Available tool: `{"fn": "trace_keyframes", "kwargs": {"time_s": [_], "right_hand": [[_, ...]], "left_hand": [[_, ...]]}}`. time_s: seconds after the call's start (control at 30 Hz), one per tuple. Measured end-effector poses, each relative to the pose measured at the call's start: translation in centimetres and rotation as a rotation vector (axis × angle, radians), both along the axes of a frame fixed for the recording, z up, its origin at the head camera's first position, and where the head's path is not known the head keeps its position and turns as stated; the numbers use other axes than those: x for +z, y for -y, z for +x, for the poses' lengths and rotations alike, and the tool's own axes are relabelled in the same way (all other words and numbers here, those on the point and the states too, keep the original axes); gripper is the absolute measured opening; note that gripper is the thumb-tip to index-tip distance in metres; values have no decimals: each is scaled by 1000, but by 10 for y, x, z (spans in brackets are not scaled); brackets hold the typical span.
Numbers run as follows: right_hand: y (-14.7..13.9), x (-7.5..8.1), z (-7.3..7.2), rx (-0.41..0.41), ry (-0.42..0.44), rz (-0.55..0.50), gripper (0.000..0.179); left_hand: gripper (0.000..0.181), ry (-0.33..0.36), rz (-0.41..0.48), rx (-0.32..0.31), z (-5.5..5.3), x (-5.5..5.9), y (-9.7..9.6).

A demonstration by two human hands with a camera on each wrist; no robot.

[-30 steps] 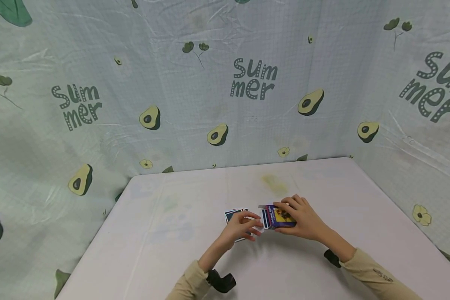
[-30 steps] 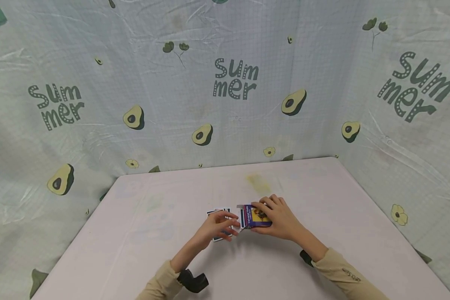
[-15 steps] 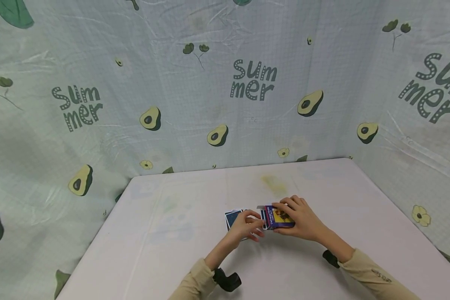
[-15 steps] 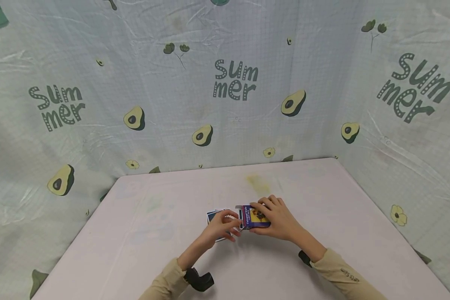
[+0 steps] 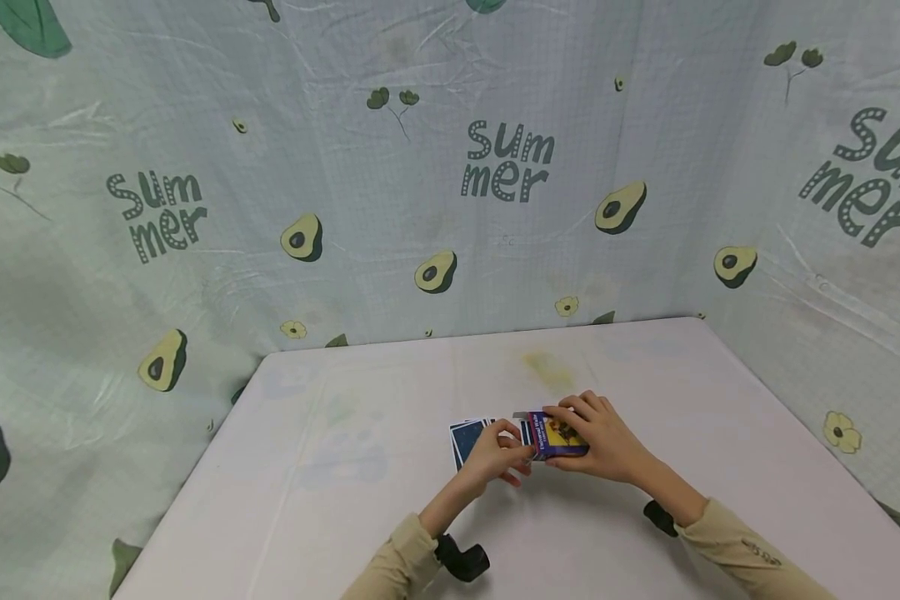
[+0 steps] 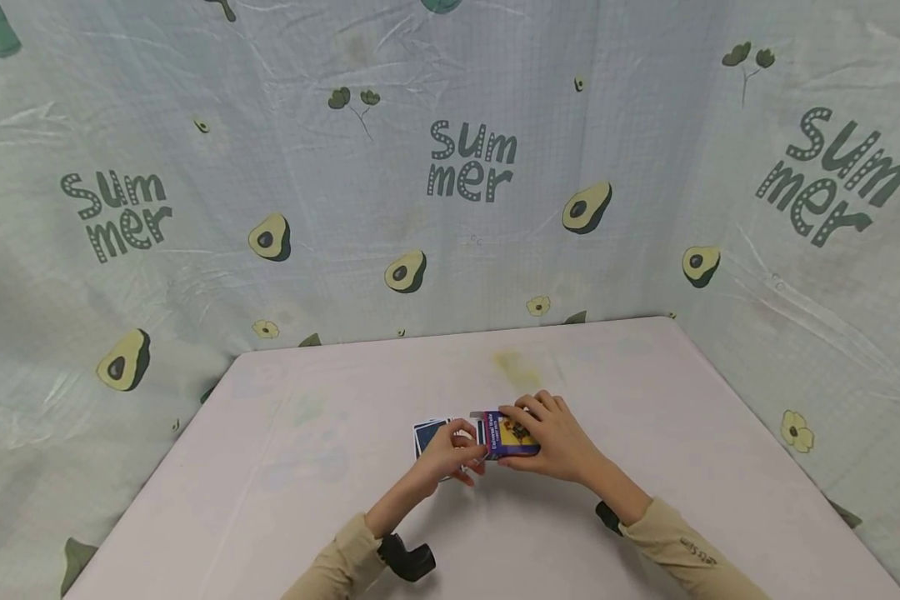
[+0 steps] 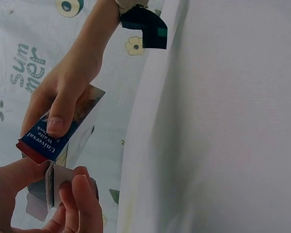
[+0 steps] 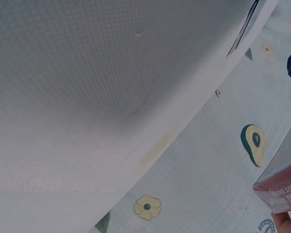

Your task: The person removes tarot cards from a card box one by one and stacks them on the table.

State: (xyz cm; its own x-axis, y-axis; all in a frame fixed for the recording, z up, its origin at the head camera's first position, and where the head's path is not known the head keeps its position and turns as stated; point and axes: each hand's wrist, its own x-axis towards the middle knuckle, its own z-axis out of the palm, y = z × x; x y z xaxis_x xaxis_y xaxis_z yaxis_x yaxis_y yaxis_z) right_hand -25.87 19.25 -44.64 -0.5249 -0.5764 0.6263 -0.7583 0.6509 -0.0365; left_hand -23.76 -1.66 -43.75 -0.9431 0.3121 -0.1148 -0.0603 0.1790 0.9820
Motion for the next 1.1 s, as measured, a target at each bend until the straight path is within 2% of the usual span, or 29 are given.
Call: {"fn": "trace_keyframes", "kwargs": {"time_s": [0.67,1.1], "right_hand": [[0,-3,-4,9,4,3,67],[-2,-5,-4,11,-9,-7,68]], "left_hand": [[29,4,6,6,-2,-2,4],[30,-4,47,-4,-1,-3,8]]}}
